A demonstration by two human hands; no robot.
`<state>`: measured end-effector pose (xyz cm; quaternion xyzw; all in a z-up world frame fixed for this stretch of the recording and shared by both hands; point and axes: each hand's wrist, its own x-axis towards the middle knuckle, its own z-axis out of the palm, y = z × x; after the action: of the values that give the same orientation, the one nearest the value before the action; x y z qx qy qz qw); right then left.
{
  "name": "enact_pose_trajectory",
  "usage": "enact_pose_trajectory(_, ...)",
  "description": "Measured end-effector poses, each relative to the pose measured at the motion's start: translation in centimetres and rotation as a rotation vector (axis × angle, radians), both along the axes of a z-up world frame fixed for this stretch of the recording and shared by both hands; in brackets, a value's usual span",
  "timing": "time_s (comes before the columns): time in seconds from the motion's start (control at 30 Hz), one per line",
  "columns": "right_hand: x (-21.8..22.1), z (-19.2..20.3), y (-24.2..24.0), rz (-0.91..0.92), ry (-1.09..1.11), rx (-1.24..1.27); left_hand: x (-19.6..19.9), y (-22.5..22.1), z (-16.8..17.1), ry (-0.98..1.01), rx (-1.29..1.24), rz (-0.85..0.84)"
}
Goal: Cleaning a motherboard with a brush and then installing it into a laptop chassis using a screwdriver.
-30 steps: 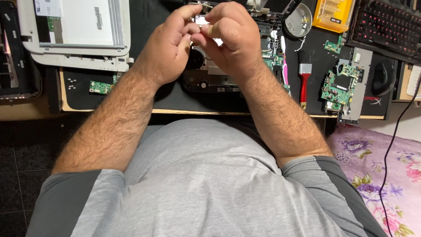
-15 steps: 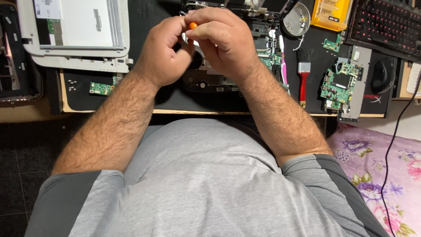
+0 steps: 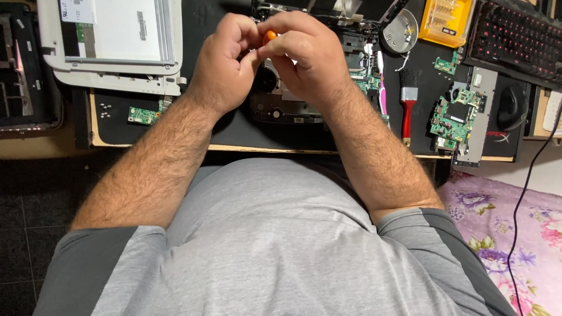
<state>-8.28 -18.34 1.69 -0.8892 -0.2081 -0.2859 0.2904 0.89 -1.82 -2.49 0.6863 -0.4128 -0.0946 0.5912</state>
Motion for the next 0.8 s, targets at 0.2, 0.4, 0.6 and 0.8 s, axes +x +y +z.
enact_pose_trajectory(0.2, -0.4, -0.1, -0.4, -0.065, 0.022, -0.028, 0.4, 0.3, 0.2, 0.020, 0.000, -0.117)
enact_pose_trajectory(0.4, -0.3, -0.1, -0.6, -0.105, -0.039, -0.062, 0.5, 0.3, 0.4, -0.100, -0.070, -0.108)
enact_pose_trajectory(0.6, -0.4, 0.8, -0.1, -0.103, 0.028, -0.036, 0.7, 0.0, -0.5, -0.118, -0.016, -0.021)
enact_pose_trajectory(0.8, -0.6, 0.6, -0.2, -0.059, 0.008, -0.028, 0.5, 0.3, 0.2, -0.165, -0.063, -0.081)
